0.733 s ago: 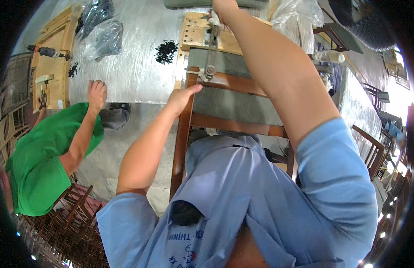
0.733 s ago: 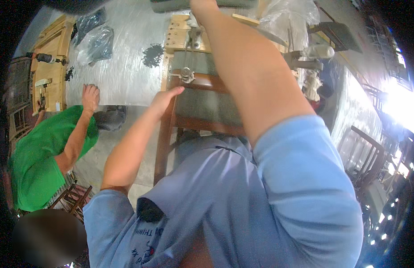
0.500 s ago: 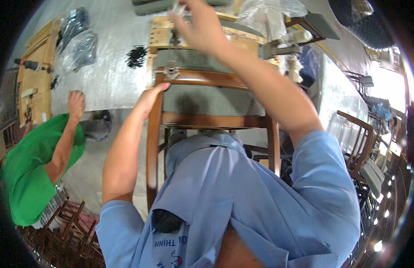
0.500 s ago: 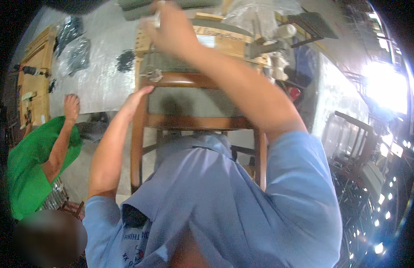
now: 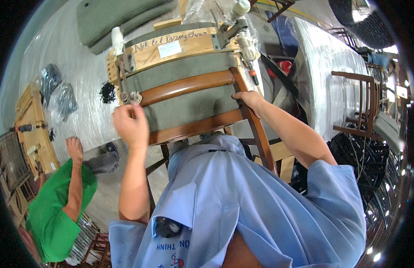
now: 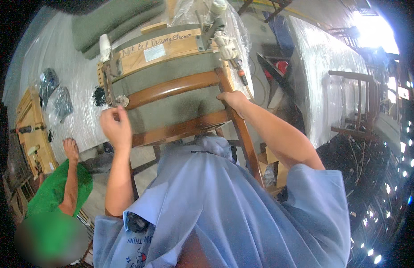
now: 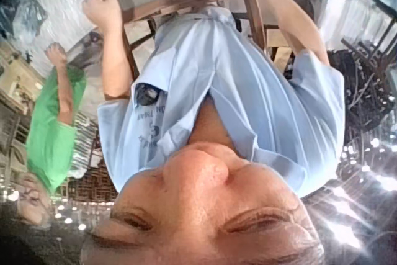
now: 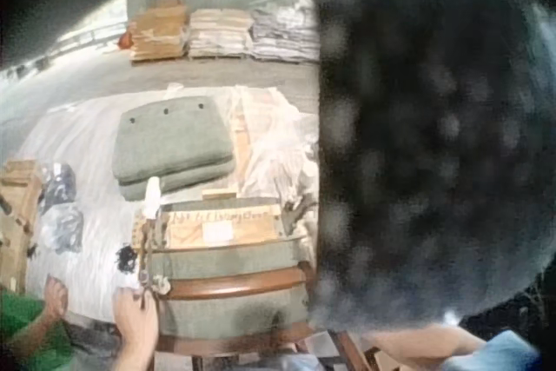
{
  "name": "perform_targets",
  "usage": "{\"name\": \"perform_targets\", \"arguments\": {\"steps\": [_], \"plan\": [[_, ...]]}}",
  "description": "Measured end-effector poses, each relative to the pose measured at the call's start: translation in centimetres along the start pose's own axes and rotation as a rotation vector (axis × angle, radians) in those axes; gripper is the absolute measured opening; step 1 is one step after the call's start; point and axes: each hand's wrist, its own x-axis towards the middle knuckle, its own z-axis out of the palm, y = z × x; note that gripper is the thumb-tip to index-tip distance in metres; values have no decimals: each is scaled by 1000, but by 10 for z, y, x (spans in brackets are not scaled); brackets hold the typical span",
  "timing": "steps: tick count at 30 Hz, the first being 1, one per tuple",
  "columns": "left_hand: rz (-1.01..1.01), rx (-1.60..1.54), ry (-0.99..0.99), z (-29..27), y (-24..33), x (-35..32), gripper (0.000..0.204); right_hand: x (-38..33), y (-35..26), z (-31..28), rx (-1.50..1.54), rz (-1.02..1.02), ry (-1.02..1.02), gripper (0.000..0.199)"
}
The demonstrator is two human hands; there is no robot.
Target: The person assembles a wooden chair by attaching a cushioned seat to the frame using a hammer and metal fasteners. They repeatedly lift, flip, and position the chair while driving fasteners into the seat base.
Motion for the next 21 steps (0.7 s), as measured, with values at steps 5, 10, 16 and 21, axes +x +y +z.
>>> {"name": "perform_targets", "arguments": {"steps": [5,10,16,21], "plan": [[396,-292,-150,46,65,-11,11,-5,-18,-2,-32,66,-4,61],[557,-385,-165,114,115,21,15,15,-14,-12,-67,23,-53,65],[656,-98,-237,174,131,42,16,20,-13,-10,-298,-112,20,49],[623,26,-337,175,136,30,13,26,3,-4,-480,-140,98,44]]}}
